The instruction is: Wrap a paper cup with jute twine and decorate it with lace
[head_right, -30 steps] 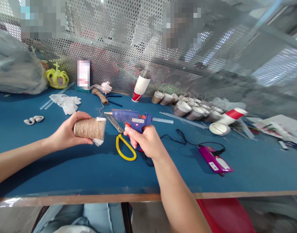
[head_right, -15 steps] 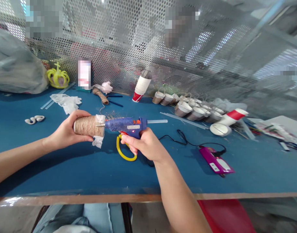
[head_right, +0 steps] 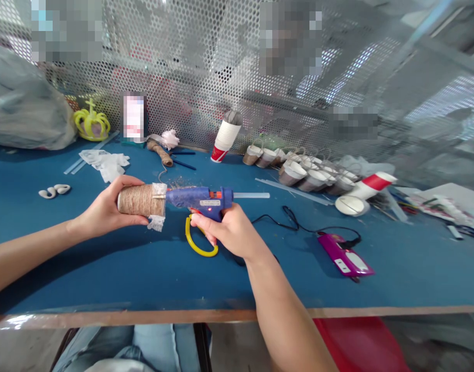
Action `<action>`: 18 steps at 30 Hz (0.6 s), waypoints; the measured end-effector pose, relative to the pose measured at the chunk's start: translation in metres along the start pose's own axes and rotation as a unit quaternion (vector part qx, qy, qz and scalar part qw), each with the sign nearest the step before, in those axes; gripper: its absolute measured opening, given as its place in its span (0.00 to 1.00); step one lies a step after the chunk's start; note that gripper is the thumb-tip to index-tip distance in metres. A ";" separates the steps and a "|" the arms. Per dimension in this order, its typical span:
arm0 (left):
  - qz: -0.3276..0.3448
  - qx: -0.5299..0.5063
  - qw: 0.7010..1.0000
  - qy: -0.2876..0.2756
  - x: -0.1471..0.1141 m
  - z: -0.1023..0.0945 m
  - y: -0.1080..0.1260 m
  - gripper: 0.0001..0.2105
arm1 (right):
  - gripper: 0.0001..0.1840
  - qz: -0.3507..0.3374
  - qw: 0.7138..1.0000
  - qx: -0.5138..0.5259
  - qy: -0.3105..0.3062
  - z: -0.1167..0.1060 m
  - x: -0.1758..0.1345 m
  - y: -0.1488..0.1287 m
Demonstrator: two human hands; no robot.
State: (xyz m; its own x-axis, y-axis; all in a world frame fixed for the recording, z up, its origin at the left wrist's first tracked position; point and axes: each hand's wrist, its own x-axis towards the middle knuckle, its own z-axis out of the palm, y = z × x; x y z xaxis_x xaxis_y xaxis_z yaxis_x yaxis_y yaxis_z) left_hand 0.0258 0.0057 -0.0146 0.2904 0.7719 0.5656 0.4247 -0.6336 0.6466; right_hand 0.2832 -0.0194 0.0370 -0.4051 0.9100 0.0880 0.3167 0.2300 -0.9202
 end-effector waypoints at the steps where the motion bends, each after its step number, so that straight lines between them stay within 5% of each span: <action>1: 0.004 0.004 1.000 -0.002 0.000 0.000 0.000 0.30 | 0.12 -0.002 1.000 0.012 0.009 0.000 0.000 0.002; 18: 0.020 0.021 1.000 0.011 -0.001 0.002 -0.003 0.30 | 0.12 0.013 1.000 -0.013 0.007 0.002 0.001 0.003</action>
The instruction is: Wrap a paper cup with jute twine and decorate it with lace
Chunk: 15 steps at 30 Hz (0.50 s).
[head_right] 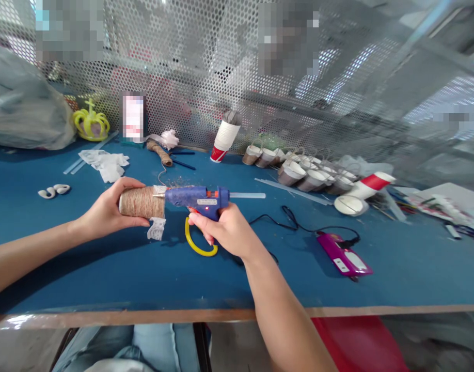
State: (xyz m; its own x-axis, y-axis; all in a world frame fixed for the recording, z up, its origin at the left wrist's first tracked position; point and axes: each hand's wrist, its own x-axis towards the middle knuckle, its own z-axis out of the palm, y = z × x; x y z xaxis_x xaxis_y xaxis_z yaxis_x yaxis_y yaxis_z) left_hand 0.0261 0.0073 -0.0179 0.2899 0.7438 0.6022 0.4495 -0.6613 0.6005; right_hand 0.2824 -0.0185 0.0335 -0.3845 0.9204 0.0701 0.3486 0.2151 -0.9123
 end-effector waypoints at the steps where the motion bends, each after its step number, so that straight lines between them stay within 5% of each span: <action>1: -0.004 0.000 1.000 0.003 0.000 0.000 0.000 0.30 | 0.12 0.002 1.000 -0.008 -0.009 0.000 0.000 -0.001; 7: 0.025 0.019 0.999 0.008 0.000 0.000 -0.001 0.29 | 0.13 -0.015 0.999 0.009 0.041 0.001 0.000 -0.002; 11: 0.047 0.034 0.998 0.007 0.000 0.000 -0.003 0.30 | 0.12 -0.003 1.000 -0.028 -0.004 0.000 0.000 -0.004; 15: 0.062 0.051 0.997 0.010 0.000 0.000 -0.003 0.28 | 0.12 -0.020 0.999 -0.026 0.022 -0.001 -0.002 -0.007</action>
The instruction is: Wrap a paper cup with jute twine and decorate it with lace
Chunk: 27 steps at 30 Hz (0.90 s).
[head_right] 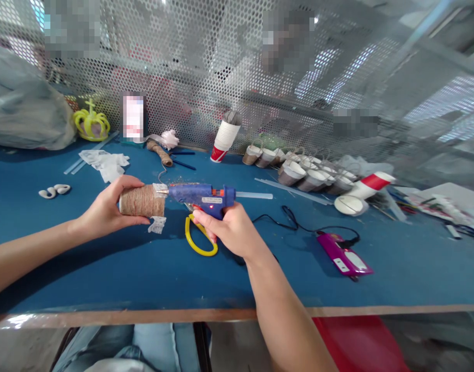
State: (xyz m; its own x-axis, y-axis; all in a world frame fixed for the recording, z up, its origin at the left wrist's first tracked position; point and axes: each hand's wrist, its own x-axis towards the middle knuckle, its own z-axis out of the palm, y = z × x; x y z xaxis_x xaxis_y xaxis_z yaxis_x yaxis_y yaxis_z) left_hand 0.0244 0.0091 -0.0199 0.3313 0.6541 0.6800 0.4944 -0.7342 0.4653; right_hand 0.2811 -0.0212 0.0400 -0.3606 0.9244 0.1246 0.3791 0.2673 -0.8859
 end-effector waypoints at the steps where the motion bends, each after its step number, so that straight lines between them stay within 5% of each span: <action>1: 0.004 0.002 1.000 -0.002 0.000 0.000 0.000 0.28 | 0.12 -0.002 1.000 -0.003 0.005 0.000 0.000 -0.001; 12: -0.113 -0.061 0.992 0.005 0.003 -0.001 0.005 0.29 | 0.13 0.008 0.995 0.095 0.002 0.001 0.003 0.012; 27: -0.255 -0.231 0.939 -0.009 0.007 -0.001 0.008 0.29 | 0.13 0.022 0.999 0.013 -0.042 0.001 0.000 -0.001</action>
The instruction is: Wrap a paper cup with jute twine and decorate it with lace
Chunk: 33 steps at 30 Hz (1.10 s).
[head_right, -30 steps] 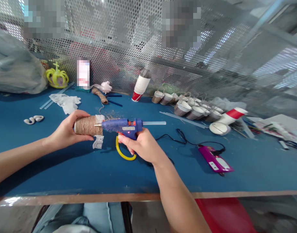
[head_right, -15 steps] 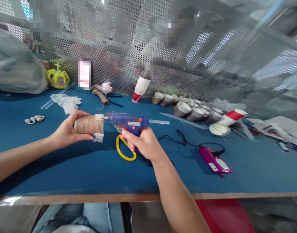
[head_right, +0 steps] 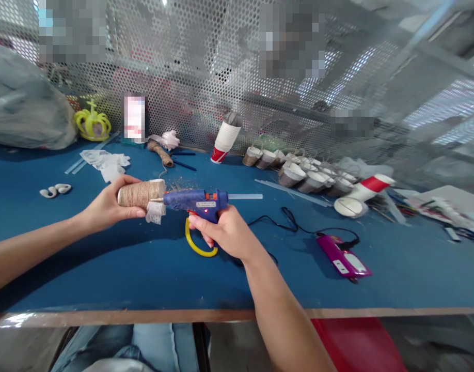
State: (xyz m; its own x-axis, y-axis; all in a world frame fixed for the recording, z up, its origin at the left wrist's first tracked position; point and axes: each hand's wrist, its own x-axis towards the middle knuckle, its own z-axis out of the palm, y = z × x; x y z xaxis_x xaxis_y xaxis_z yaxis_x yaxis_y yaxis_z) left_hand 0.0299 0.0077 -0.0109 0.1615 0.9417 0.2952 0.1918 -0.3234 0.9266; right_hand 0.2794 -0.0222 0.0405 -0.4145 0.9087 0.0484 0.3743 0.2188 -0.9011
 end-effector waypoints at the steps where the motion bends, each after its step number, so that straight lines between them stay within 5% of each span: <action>1: -0.007 -0.011 1.000 -0.004 0.000 0.000 -0.001 0.29 | 0.13 -0.001 1.000 0.001 0.001 0.000 0.000 0.000; 14: -0.037 -0.015 0.999 -0.009 0.000 -0.001 0.001 0.30 | 0.14 0.044 0.983 0.160 0.082 -0.017 0.012 0.011; 19: -0.051 -0.013 0.998 -0.019 -0.001 -0.001 0.000 0.29 | 0.13 0.127 0.956 -0.025 0.265 -0.039 0.036 0.035; 27: -0.096 -0.126 0.985 -0.067 -0.005 0.001 0.001 0.26 | 0.18 0.217 0.931 -0.152 0.252 -0.053 0.063 0.078; 33: -0.098 -0.097 0.989 -0.059 -0.004 0.001 -0.001 0.26 | 0.11 0.211 0.892 -0.294 0.270 -0.054 0.064 0.066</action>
State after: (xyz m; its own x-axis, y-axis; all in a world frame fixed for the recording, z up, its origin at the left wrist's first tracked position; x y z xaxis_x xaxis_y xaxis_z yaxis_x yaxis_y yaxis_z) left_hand 0.0303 0.0040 -0.0136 0.2532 0.9634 0.0879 0.0439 -0.1022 0.9938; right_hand 0.3222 0.0697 0.0074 0.2674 0.9582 0.1016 0.8383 -0.1794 -0.5148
